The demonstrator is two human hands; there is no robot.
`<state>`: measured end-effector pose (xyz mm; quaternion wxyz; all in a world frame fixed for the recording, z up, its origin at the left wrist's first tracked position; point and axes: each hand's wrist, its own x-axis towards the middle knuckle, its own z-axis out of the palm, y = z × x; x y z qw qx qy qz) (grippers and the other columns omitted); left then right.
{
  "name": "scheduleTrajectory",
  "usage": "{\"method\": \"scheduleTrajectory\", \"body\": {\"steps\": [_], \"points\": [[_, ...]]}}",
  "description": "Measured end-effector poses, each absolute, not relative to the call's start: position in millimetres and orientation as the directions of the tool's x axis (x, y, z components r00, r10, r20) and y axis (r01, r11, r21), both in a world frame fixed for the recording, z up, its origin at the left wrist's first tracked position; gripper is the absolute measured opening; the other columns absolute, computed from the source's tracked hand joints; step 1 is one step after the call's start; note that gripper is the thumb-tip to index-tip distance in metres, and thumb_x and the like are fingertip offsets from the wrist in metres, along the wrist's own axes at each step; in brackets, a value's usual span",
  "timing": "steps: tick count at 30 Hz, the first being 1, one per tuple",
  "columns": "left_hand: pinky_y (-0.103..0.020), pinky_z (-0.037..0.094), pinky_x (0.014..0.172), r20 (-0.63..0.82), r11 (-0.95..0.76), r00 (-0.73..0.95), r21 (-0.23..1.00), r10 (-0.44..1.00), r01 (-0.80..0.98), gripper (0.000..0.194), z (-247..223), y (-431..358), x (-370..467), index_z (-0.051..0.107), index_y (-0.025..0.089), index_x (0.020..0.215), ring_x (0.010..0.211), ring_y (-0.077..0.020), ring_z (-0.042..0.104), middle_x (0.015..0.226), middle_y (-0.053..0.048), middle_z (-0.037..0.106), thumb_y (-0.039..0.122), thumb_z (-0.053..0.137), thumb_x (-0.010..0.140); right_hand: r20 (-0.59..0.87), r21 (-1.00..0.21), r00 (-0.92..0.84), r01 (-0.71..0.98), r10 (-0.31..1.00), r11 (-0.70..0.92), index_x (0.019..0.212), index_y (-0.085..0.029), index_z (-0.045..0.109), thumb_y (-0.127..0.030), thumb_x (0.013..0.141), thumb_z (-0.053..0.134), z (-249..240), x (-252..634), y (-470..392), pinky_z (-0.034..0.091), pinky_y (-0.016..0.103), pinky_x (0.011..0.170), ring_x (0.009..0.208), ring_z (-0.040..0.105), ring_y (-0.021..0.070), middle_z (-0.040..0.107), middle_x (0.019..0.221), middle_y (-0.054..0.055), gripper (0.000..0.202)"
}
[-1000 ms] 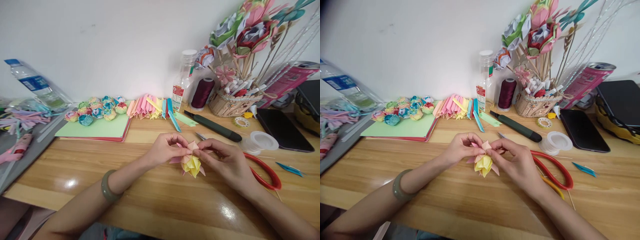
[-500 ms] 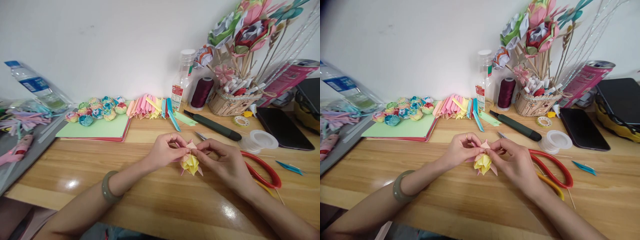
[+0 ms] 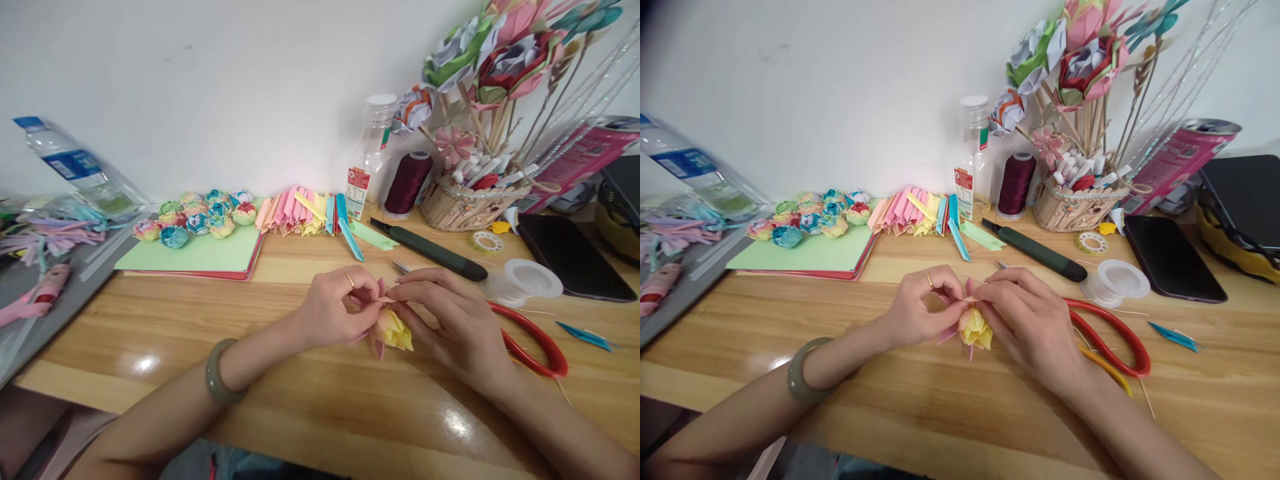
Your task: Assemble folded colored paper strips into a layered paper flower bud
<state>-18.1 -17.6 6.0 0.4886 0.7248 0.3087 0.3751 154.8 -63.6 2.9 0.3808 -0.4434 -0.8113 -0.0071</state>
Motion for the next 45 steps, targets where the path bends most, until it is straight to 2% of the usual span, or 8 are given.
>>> {"method": "scheduleTrajectory", "body": {"steps": [5,8,11,14,19,24,29,45], "points": [[-0.024,0.05,0.063,0.046,0.038,0.596,0.991,0.801,-0.127,0.021,8.6,-11.4,-19.3,0.054,0.018,0.096,0.066,-0.0102,0.06,0.092,-0.004,0.062,0.031,0.053,0.078,0.656,-0.293,-0.347,0.701,0.67,0.65,0.087,-0.026,0.057,-0.006,0.078,0.054,8.0,156.1,-64.5,0.051,0.032,0.068,0.08,0.061,0.0191,0.068,0.077,0.001,0.022],[-0.022,0.049,0.064,0.0,0.052,0.632,0.997,0.775,-0.064,0.018,6.0,-8.9,-16.7,0.058,0.014,0.088,0.069,-0.0099,0.059,0.085,-0.004,0.062,0.025,0.062,0.073,0.678,-0.254,-0.37,0.693,0.635,0.675,0.085,-0.026,0.057,-0.005,0.078,0.056,10.6,159.0,-63.9,0.051,0.034,0.071,0.085,0.061,0.0203,0.068,0.081,0.002,0.022],[-0.022,0.049,0.061,0.079,-0.046,0.56,0.996,0.825,-0.072,0.012,2.1,-9.3,-15.1,0.056,0.014,0.076,0.067,-0.01,0.058,0.076,-0.003,0.061,0.022,0.064,0.071,0.701,-0.249,-0.305,0.743,0.645,0.622,0.086,-0.024,0.058,-0.007,0.078,0.056,13.7,162.3,-63.4,0.049,0.036,0.073,0.087,0.059,0.0212,0.065,0.091,0.006,0.019],[-0.021,0.05,0.06,0.287,-0.294,0.409,0.955,0.866,-0.047,0.007,-1.4,-10.6,-14.7,0.055,0.015,0.074,0.071,-0.0111,0.059,0.077,-0.003,0.06,0.019,0.06,0.074,0.69,-0.38,-0.125,0.776,0.713,0.503,0.09,-0.024,0.057,-0.013,0.08,0.056,17.3,162.5,-65.2,0.047,0.035,0.07,0.082,0.058,0.02,0.062,0.087,0.006,0.015],[-0.022,0.05,0.064,0.763,-0.811,0.286,0.575,0.579,0.107,0.013,-4.2,-12.2,-13.7,0.054,0.015,0.072,0.072,-0.0104,0.059,0.073,-0.002,0.059,0.003,0.058,0.07,0.469,-0.653,-0.038,0.658,0.882,0.376,0.084,-0.021,0.057,-0.027,0.082,0.057,16.4,154.6,-68.7,0.043,0.026,0.051,0.059,0.053,0.0139,0.057,0.068,0.0,0.007],[-0.025,0.052,0.068,0.803,-0.865,0.322,0.472,0.501,0.169,0.015,-7.7,-16.6,-12.4,0.052,0.016,0.075,0.074,-0.0113,0.059,0.077,-0.003,0.059,0.002,0.057,0.071,0.163,-0.904,-0.031,0.396,0.986,0.162,0.083,-0.019,0.058,-0.038,0.08,0.059,9.1,148.4,-67.4,0.046,0.024,0.056,0.062,0.057,0.0132,0.061,0.072,0.001,0.019],[-0.026,0.052,0.067,0.806,-0.877,0.347,0.454,0.48,0.157,0.014,-11.5,-19.8,-10.1,0.051,0.016,0.076,0.074,-0.0122,0.059,0.077,-0.004,0.059,0.003,0.057,0.072,0.051,-0.973,-0.025,0.225,0.998,0.055,0.076,-0.018,0.058,-0.041,0.077,0.062,7.0,146.4,-65.0,0.045,0.024,0.056,0.062,0.055,0.0124,0.059,0.069,0.0,0.023],[-0.022,0.048,0.062,0.43,-0.435,0.244,0.9,0.869,-0.038,0.012,-18.4,-19.7,-8.2,0.05,0.017,0.07,0.07,-0.0101,0.055,0.072,0.001,0.054,0.019,0.059,0.077,-0.075,-0.959,0.039,0.272,0.996,-0.083,0.066,-0.017,0.063,-0.05,0.068,0.066,12.0,147.6,-60.4,0.043,0.027,0.06,0.064,0.059,0.0161,0.068,0.068,0.005,0.034]]}}
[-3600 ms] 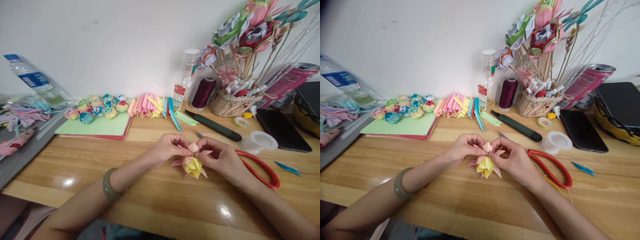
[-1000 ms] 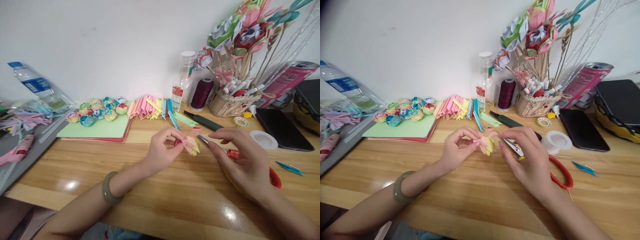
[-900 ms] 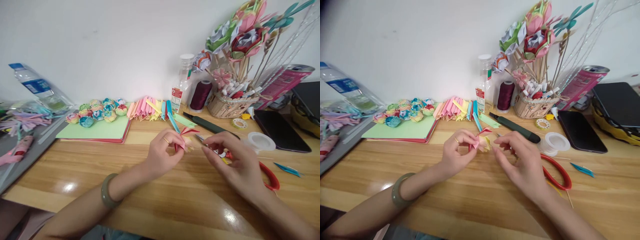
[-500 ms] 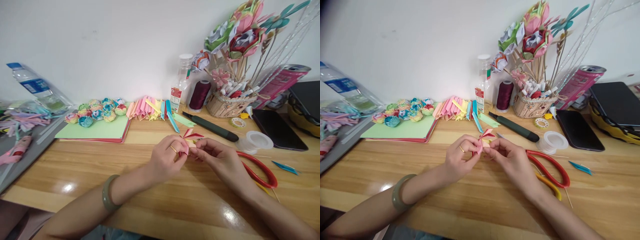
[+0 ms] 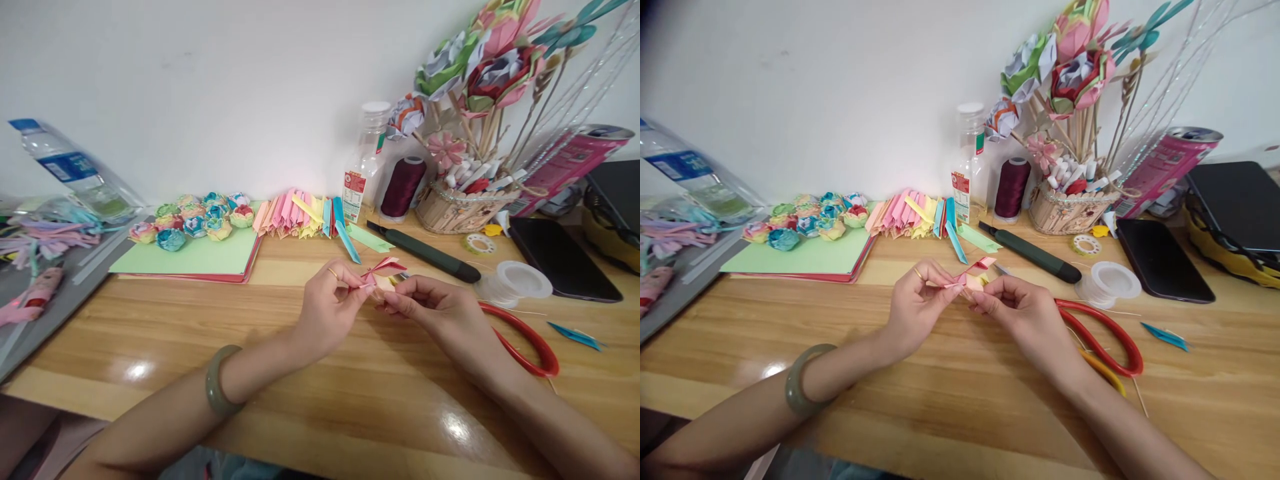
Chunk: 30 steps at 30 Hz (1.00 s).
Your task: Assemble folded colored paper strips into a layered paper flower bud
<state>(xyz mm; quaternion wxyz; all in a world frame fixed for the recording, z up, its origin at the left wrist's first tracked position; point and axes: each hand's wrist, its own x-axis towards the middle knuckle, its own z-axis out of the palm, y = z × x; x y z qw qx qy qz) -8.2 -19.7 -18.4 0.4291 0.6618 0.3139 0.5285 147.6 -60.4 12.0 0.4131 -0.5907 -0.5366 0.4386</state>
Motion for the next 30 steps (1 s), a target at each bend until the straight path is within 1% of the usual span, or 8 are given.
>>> {"method": "scheduleTrajectory", "body": {"steps": [7,13,18,22,25,26,28,30], "points": [[-0.023,0.046,0.061,0.303,-0.304,0.226,0.952,0.926,-0.031,0.015,-15.0,-20.2,-8.1,0.05,0.017,0.07,0.07,-0.0109,0.054,0.07,0.0,0.053,0.024,0.061,0.076,-0.026,-0.944,0.027,0.33,0.999,-0.033,0.067,-0.018,0.059,-0.049,0.074,0.06,9.2,147.9,-61.2,0.041,0.027,0.057,0.064,0.058,0.0161,0.066,0.069,0.003,0.031],[-0.022,0.046,0.062,0.228,-0.203,0.216,0.97,0.95,-0.132,0.017,-11.2,-19.0,-6.1,0.05,0.016,0.068,0.066,-0.0092,0.054,0.068,0.002,0.054,0.024,0.064,0.074,-0.012,-0.947,0.021,0.322,1.0,-0.018,0.068,-0.018,0.058,-0.048,0.074,0.06,9.6,148.5,-61.0,0.043,0.028,0.06,0.066,0.058,0.0166,0.065,0.069,0.003,0.03],[-0.022,0.045,0.061,0.161,-0.121,0.228,0.977,0.96,-0.176,0.022,-8.1,-17.1,-5.1,0.048,0.015,0.064,0.061,-0.0081,0.055,0.063,0.003,0.053,0.025,0.068,0.07,-0.047,-0.949,0.025,0.311,0.999,-0.052,0.067,-0.019,0.056,-0.048,0.074,0.06,12.3,148.7,-63.3,0.042,0.027,0.056,0.057,0.056,0.0148,0.063,0.059,0.001,0.03],[-0.02,0.047,0.057,0.142,-0.071,0.296,0.969,0.945,-0.238,0.024,-8.8,-14.5,-5.0,0.049,0.015,0.066,0.061,-0.0073,0.055,0.067,0.003,0.054,0.026,0.07,0.066,-0.053,-0.953,0.086,0.293,0.995,-0.077,0.06,-0.019,0.054,-0.043,0.071,0.064,16.1,150.9,-66.8,0.034,0.024,0.045,0.046,0.045,0.0108,0.051,0.049,-0.003,0.029],[-0.02,0.049,0.056,0.103,0.013,0.342,0.947,0.934,-0.321,0.027,-9.5,-9.0,-6.2,0.048,0.015,0.068,0.063,-0.0073,0.057,0.074,0.002,0.056,0.028,0.071,0.066,0.047,-0.968,0.217,0.25,0.975,-0.009,0.059,-0.021,0.055,-0.038,0.073,0.063,18.9,155.5,-67.7,0.029,0.024,0.042,0.043,0.039,0.0104,0.045,0.047,-0.004,0.023],[-0.02,0.05,0.057,0.084,0.049,0.365,0.939,0.927,-0.34,0.029,-9.5,-6.6,-7.0,0.047,0.015,0.069,0.065,-0.0076,0.057,0.075,0.001,0.057,0.029,0.072,0.065,0.093,-0.972,0.282,0.234,0.955,0.025,0.061,-0.022,0.055,-0.037,0.074,0.062,19.8,157.1,-67.2,0.03,0.025,0.043,0.045,0.04,0.0113,0.045,0.049,-0.004,0.021],[-0.021,0.051,0.059,0.049,0.127,0.45,0.927,0.892,-0.353,0.031,-9.1,-2.0,-8.8,0.046,0.015,0.07,0.067,-0.0078,0.058,0.075,0.001,0.058,0.03,0.073,0.064,0.158,-0.974,0.392,0.214,0.906,0.077,0.067,-0.025,0.057,-0.036,0.074,0.062,21.6,159.3,-65.0,0.037,0.026,0.049,0.055,0.047,0.0142,0.053,0.061,-0.001,0.013],[-0.021,0.052,0.06,0.043,0.181,0.545,0.919,0.837,-0.351,0.032,-8.5,1.4,-10.5,0.046,0.015,0.071,0.066,-0.0077,0.059,0.073,0.001,0.058,0.029,0.074,0.063,0.163,-0.973,0.405,0.215,0.9,0.079,0.077,-0.027,0.06,-0.037,0.074,0.063,22.9,159.7,-62.5,0.043,0.028,0.059,0.071,0.055,0.0175,0.061,0.08,0.002,0.012]]}}
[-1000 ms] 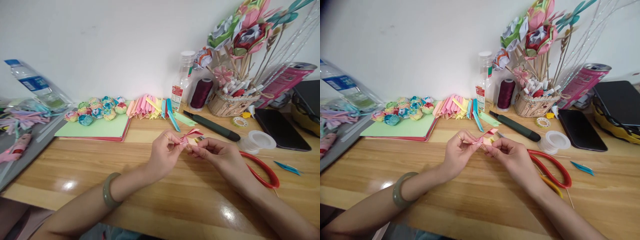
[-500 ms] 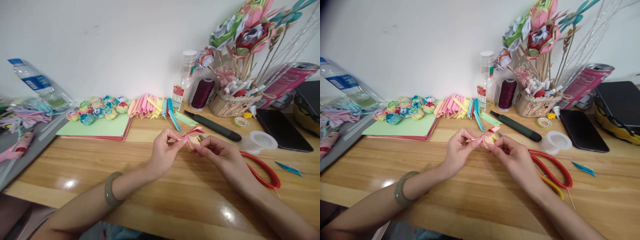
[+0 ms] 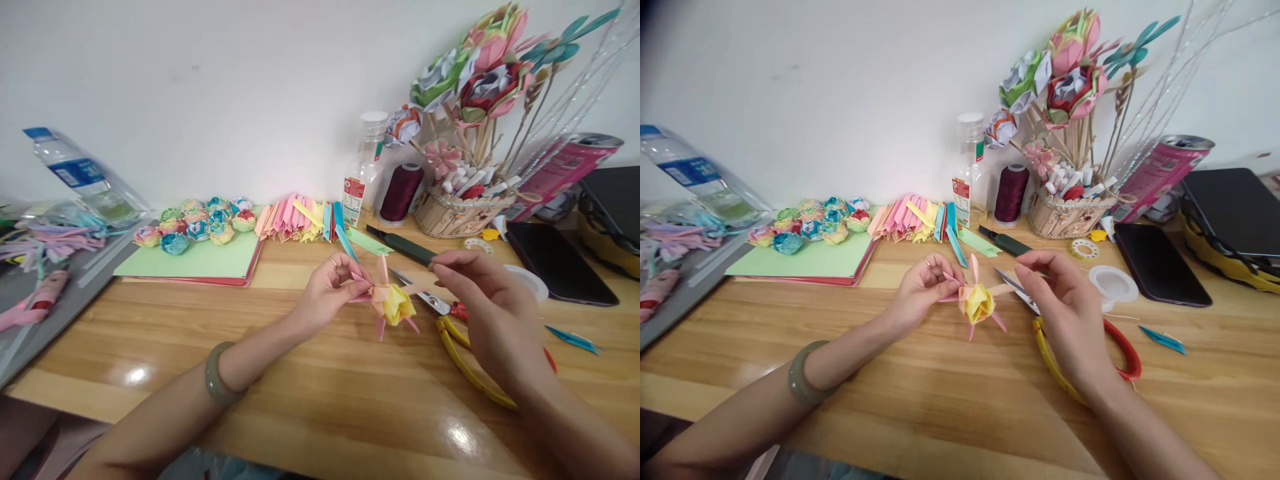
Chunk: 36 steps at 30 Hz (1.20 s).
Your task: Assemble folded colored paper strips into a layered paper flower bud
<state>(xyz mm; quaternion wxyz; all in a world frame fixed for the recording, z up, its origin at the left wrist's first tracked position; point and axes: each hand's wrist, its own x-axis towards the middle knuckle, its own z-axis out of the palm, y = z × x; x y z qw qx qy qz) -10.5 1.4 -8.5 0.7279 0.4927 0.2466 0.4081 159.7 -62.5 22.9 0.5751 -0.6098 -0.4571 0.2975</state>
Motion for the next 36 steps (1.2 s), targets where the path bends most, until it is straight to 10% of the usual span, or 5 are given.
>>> {"method": "scheduleTrajectory", "body": {"steps": [6,21,36], "points": [[-0.019,0.05,0.059,0.061,0.154,0.619,0.945,0.783,-0.287,0.027,-8.5,2.3,-11.4,0.049,0.014,0.072,0.065,-0.0073,0.057,0.071,0.001,0.057,0.027,0.073,0.065,-0.016,-0.974,0.013,0.225,1.0,-0.019,0.089,-0.022,0.064,-0.044,0.073,0.063,20.7,153.5,-62.8,0.05,0.03,0.061,0.072,0.063,0.0194,0.069,0.08,0.004,0.027],[-0.024,0.051,0.062,0.085,0.006,0.412,0.977,0.907,-0.215,0.023,-10.2,-20.5,-1.9,0.058,0.015,0.081,0.065,-0.0097,0.06,0.078,-0.001,0.064,0.018,0.072,0.062,0.243,-0.893,0.081,0.409,0.967,0.19,0.09,-0.021,0.062,-0.035,0.077,0.062,7.6,146.7,-67.7,0.053,0.034,0.071,0.077,0.064,0.0196,0.067,0.089,0.005,0.019],[-0.025,0.053,0.062,0.42,-0.364,0.327,0.905,0.847,-0.221,0.006,-9.1,-28.0,-2.8,0.062,0.017,0.081,0.069,-0.0117,0.063,0.079,-0.003,0.066,0.018,0.063,0.075,0.489,-0.722,0.064,0.589,0.87,0.363,0.088,-0.025,0.057,-0.028,0.079,0.062,2.9,147.4,-74.5,0.052,0.035,0.071,0.076,0.063,0.0194,0.066,0.083,0.002,0.011]]}}
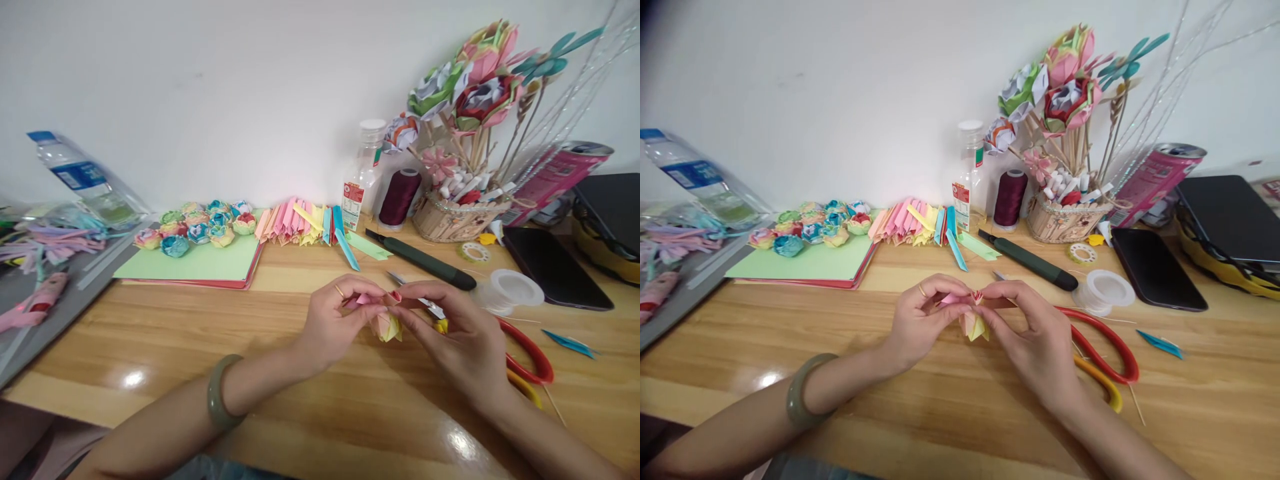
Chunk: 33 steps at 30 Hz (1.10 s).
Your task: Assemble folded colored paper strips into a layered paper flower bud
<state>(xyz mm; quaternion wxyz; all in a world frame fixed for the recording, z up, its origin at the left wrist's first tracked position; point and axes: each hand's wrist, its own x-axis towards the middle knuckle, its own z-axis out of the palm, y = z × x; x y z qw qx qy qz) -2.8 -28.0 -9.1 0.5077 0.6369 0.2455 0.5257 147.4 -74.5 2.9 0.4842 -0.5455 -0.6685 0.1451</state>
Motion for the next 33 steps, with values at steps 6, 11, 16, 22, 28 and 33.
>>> {"method": "scheduleTrajectory", "body": {"steps": [6,11,16,22,28,33], "points": [[-0.025,0.051,0.065,0.545,-0.543,0.305,0.834,0.781,-0.101,0.002,-8.7,-24.7,-6.8,0.063,0.017,0.076,0.074,-0.0122,0.06,0.078,-0.003,0.06,0.015,0.064,0.074,0.532,-0.686,0.056,0.613,0.845,0.392,0.085,-0.026,0.057,-0.024,0.078,0.063,1.0,148.3,-75.0,0.051,0.034,0.071,0.077,0.062,0.0188,0.064,0.082,0.002,0.01],[-0.026,0.051,0.073,0.634,-0.642,0.368,0.758,0.68,-0.118,0.008,-9.2,-24.2,-8.3,0.062,0.017,0.08,0.079,-0.012,0.06,0.083,-0.004,0.06,0.011,0.06,0.076,0.545,-0.697,0.04,0.577,0.838,0.426,0.084,-0.026,0.055,-0.02,0.077,0.064,2.0,150.5,-74.8,0.05,0.033,0.069,0.076,0.061,0.0184,0.062,0.081,0.001,0.012],[-0.025,0.052,0.07,0.535,-0.533,0.375,0.838,0.757,-0.118,0.012,-8.0,-25.8,-7.2,0.061,0.018,0.088,0.08,-0.0128,0.061,0.086,-0.005,0.063,0.015,0.061,0.076,0.485,-0.77,0.024,0.486,0.874,0.414,0.082,-0.025,0.055,-0.021,0.076,0.065,2.9,151.9,-71.9,0.049,0.029,0.067,0.075,0.06,0.0166,0.062,0.079,0.0,0.012],[-0.023,0.051,0.067,0.569,-0.566,0.36,0.815,0.739,-0.127,0.01,-6.9,-25.4,-6.5,0.062,0.017,0.086,0.078,-0.0117,0.061,0.083,-0.004,0.063,0.015,0.062,0.076,0.463,-0.8,0.011,0.437,0.886,0.412,0.081,-0.023,0.055,-0.023,0.075,0.066,2.9,153.1,-69.7,0.05,0.027,0.064,0.072,0.06,0.0157,0.061,0.077,0.0,0.012],[-0.021,0.049,0.064,0.621,-0.631,0.337,0.77,0.708,-0.094,0.012,-7.1,-22.4,-7.7,0.061,0.016,0.086,0.074,-0.0105,0.058,0.081,-0.003,0.06,0.018,0.065,0.074,0.475,-0.805,-0.006,0.401,0.88,0.438,0.082,-0.023,0.056,-0.021,0.075,0.066,3.1,153.5,-68.7,0.05,0.026,0.063,0.072,0.059,0.0151,0.061,0.077,0.001,0.011],[-0.022,0.049,0.067,0.623,-0.65,0.365,0.757,0.692,-0.062,0.009,-8.2,-21.7,-10.0,0.062,0.017,0.085,0.078,-0.0108,0.057,0.084,-0.003,0.058,0.017,0.063,0.076,0.45,-0.828,-0.029,0.361,0.893,0.429,0.082,-0.024,0.055,-0.019,0.076,0.065,3.5,154.0,-68.1,0.049,0.026,0.064,0.074,0.058,0.0146,0.06,0.078,0.0,0.012]]}}
